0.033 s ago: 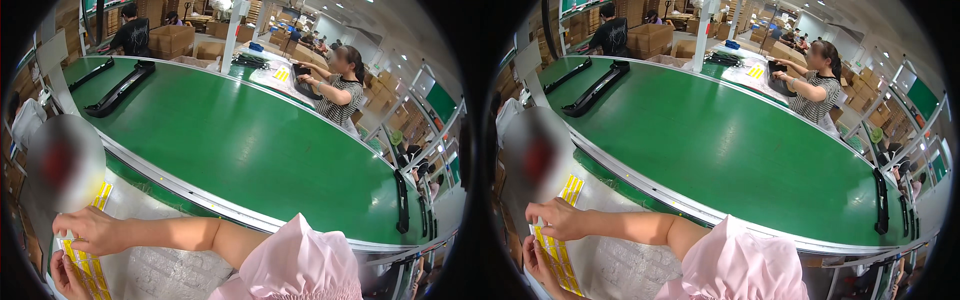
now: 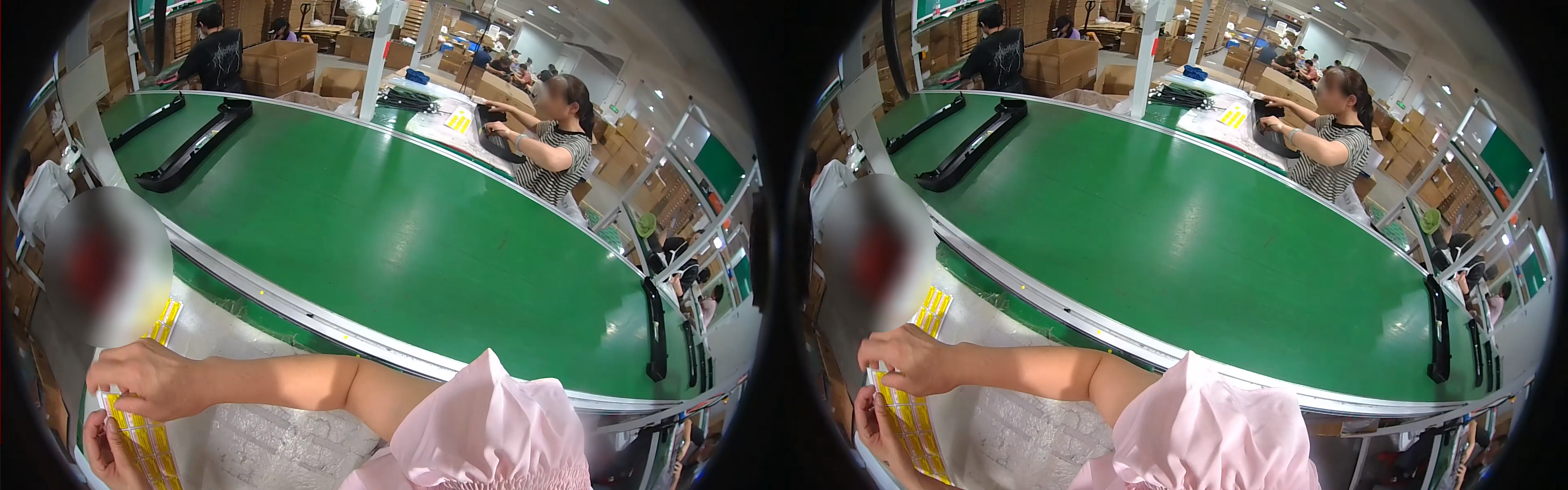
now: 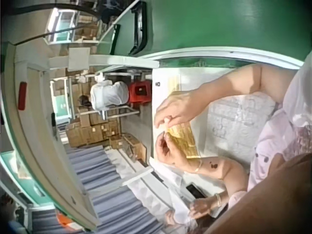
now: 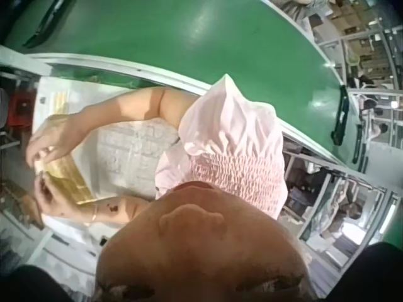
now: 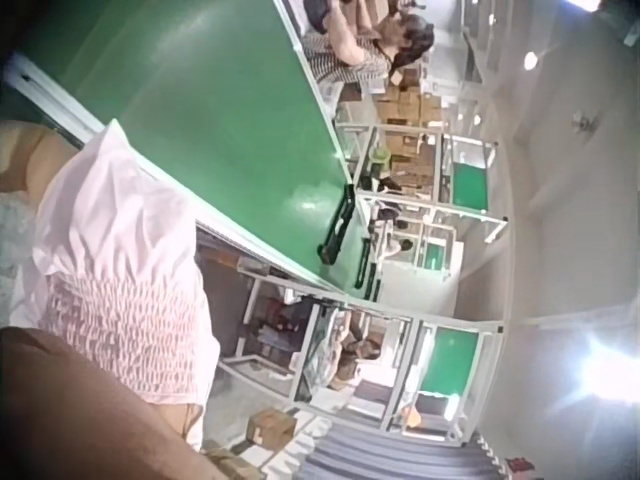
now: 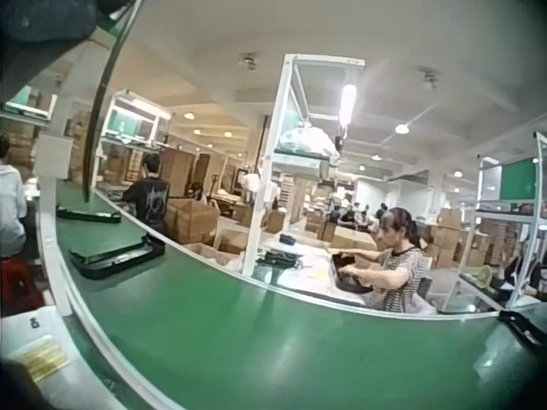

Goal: The person peels warning stickers from backing sheets, applies them onto black plastic components by hand, and places the components onto a conveyor belt.

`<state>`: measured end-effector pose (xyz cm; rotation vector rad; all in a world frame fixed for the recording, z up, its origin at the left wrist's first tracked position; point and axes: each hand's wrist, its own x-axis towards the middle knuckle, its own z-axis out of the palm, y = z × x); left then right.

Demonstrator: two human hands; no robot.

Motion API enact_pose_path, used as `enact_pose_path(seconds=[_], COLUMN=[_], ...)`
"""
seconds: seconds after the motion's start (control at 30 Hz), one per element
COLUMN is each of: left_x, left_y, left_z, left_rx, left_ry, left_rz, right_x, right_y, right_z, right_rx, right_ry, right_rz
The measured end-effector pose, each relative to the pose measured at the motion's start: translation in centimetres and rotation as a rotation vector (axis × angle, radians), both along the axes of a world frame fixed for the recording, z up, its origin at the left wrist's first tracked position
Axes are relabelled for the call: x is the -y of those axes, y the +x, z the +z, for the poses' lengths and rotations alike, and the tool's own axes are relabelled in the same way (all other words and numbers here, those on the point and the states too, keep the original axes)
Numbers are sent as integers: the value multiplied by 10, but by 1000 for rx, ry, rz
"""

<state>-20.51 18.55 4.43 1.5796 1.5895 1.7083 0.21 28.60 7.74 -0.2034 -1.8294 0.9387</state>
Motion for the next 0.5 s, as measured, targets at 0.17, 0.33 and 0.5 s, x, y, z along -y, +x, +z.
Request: enact_pose_path(seconds=[0.17,0.33,0.5], left_x=[6,5,1], left_y=[3,13,7], left_z=[6,6,-5], left_rx=[-115,-92,-56], left_ry=[-117,-178,-167], left_rz=[-63,23,47], right_x=[-12,-18,-24], right_y=[4,5,1], right_z=[-11,-11,-17], right_rx=[19,28,8], right_ry=[231,177,175], right_rz=[17,34,0])
